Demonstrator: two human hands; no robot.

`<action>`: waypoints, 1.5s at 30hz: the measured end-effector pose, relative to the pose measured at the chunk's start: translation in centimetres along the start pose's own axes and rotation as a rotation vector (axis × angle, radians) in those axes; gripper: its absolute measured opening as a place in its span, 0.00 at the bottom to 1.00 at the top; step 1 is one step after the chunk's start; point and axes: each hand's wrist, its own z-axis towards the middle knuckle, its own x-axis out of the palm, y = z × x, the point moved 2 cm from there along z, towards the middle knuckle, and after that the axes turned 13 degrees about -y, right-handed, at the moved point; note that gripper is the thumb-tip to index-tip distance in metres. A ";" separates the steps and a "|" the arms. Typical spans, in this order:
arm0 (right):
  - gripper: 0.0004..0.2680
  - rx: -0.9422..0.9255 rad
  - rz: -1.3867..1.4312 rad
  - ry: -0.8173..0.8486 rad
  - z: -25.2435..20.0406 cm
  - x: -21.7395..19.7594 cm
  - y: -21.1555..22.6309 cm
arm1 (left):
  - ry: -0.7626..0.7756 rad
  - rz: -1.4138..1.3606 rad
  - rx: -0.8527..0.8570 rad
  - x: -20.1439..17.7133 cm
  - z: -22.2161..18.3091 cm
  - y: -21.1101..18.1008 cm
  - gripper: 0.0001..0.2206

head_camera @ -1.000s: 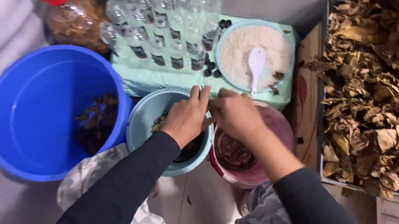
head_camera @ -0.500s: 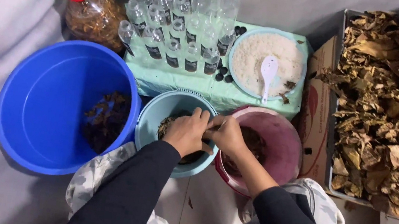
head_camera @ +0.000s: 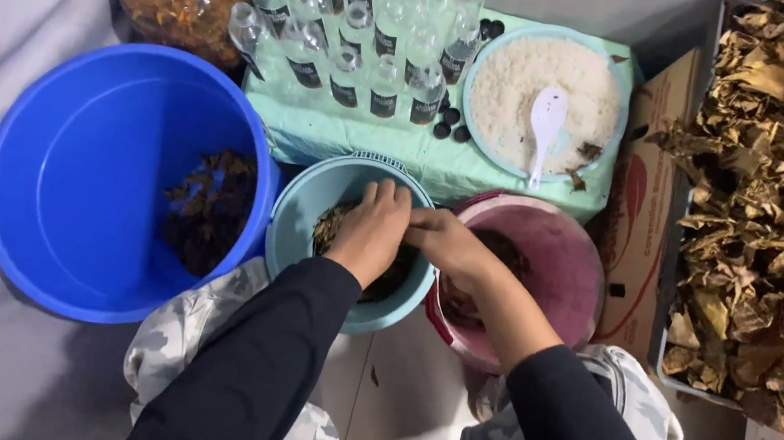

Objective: Preparing a mixture by crumbling dried leaves and adding powder and other ingredients into buckets.

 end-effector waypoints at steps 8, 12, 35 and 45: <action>0.25 0.231 0.324 -0.098 -0.1 -1.3 1.7 | -0.103 -0.109 -0.017 -1.0 0.8 0.3 0.06; 0.26 0.442 0.625 0.160 0.2 1.4 -0.6 | -0.337 -0.330 0.013 -1.9 1.0 -0.2 0.09; 0.09 0.315 0.748 0.320 1.4 0.5 -2.3 | 0.185 -0.412 0.035 -4.2 -0.9 1.5 0.09; 0.20 -0.147 -0.090 0.177 0.4 1.3 0.1 | 0.241 -0.179 -0.044 -1.7 -1.9 0.8 0.30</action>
